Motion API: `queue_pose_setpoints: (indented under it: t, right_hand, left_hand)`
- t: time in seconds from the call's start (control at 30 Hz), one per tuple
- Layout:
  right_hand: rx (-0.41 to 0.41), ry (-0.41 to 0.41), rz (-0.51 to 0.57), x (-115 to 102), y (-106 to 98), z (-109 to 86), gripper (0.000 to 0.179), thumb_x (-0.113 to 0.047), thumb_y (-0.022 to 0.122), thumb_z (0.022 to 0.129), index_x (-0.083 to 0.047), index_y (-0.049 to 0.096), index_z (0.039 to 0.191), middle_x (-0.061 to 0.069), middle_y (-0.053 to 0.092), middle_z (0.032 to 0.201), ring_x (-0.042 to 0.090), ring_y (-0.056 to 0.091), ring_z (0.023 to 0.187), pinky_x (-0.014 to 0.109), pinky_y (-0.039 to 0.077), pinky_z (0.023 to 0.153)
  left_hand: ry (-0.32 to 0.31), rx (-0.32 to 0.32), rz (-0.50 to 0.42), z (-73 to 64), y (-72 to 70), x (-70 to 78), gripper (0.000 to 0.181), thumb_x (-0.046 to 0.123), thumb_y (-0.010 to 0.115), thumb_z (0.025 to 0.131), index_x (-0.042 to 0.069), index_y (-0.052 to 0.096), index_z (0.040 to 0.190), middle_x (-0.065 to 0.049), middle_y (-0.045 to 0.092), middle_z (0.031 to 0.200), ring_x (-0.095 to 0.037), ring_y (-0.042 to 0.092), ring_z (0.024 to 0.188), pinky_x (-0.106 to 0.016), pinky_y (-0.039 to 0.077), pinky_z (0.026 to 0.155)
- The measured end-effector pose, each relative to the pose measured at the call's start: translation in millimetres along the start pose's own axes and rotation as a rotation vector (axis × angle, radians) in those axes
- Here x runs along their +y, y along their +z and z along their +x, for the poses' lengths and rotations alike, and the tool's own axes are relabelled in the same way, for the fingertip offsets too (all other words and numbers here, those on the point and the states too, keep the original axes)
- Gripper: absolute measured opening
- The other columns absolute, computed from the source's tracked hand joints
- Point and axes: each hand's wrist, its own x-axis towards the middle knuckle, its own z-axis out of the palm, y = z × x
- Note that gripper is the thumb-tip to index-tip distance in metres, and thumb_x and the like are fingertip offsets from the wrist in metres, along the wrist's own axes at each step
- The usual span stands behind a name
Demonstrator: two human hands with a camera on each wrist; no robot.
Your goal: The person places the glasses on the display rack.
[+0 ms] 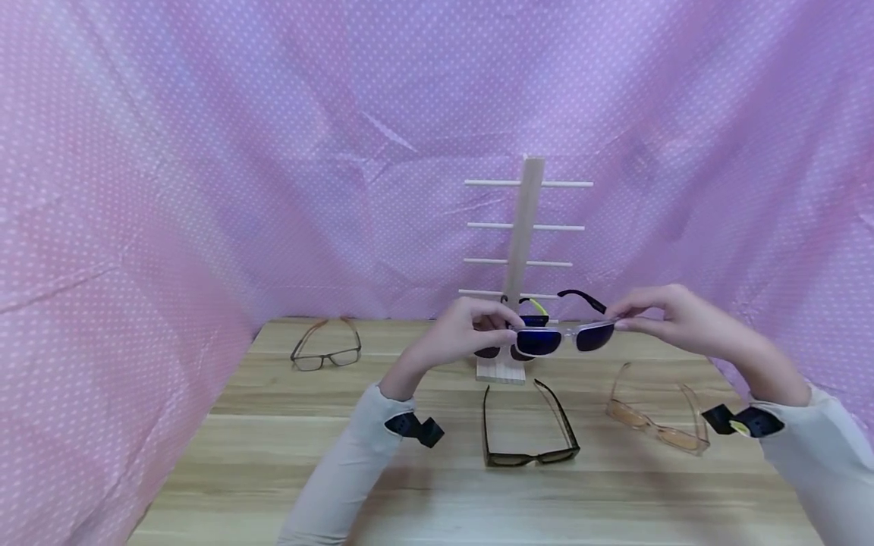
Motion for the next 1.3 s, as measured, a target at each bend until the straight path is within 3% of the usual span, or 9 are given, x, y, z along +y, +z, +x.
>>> queue_pose_setpoints:
  t: [0.27, 0.57, 0.8, 1.0, 1.3]
  right_hand:
    - [0.155, -0.058, -0.01, -11.1, 21.6, 10.2, 0.03, 0.008, 0.078, 0.08, -0.015, 0.077, 0.099, -0.002, 0.077, 0.09, -0.009, 0.064, 0.088, 0.005, 0.048, 0.082]
    - [0.208, -0.049, -0.016, -11.9, 44.5, 22.5, 0.031, 0.012, 0.078, 0.077, -0.009, 0.078, 0.1, 0.0, 0.078, 0.093, -0.007, 0.064, 0.086, 0.007, 0.049, 0.076]
    - [0.222, -0.008, 0.087, -6.8, 59.0, 29.8, 0.026, 0.015, 0.074, 0.081, -0.002, 0.077, 0.101, 0.008, 0.078, 0.092, -0.002, 0.068, 0.079, 0.011, 0.054, 0.068]
    - [0.222, 0.062, 0.12, 0.7, 69.1, 34.8, 0.021, 0.012, 0.071, 0.087, 0.0, 0.076, 0.103, 0.011, 0.077, 0.091, 0.007, 0.07, 0.073, 0.013, 0.055, 0.066]
    - [0.249, 0.117, 0.108, 16.6, 78.5, 45.6, 0.017, 0.008, 0.069, 0.09, 0.0, 0.076, 0.104, 0.011, 0.077, 0.09, 0.007, 0.069, 0.072, 0.012, 0.053, 0.065]
  left_hand:
    - [-0.023, 0.061, -0.016, -11.2, -10.8, -12.6, 0.014, 0.012, 0.071, 0.096, 0.009, 0.076, 0.109, -0.004, 0.068, 0.088, -0.008, 0.06, 0.075, -0.022, 0.051, 0.068]
    - [-0.049, 0.143, -0.063, -20.5, -20.3, -23.3, 0.017, 0.007, 0.067, 0.098, 0.003, 0.074, 0.113, -0.013, 0.072, 0.098, -0.031, 0.065, 0.082, -0.032, 0.057, 0.072]
    - [-0.063, 0.211, -0.025, -19.0, -20.4, -33.4, 0.017, 0.008, 0.066, 0.099, 0.005, 0.073, 0.114, -0.013, 0.073, 0.105, -0.014, 0.062, 0.076, -0.023, 0.052, 0.069]
    - [-0.062, 0.277, 0.044, -15.5, -19.4, -43.3, 0.016, 0.01, 0.065, 0.1, 0.008, 0.073, 0.114, -0.011, 0.073, 0.097, -0.016, 0.061, 0.074, -0.022, 0.049, 0.066]
    - [-0.084, 0.344, 0.094, -3.7, -19.2, -56.3, 0.017, 0.011, 0.066, 0.099, 0.008, 0.075, 0.114, -0.018, 0.073, 0.093, -0.01, 0.061, 0.071, -0.021, 0.049, 0.064]
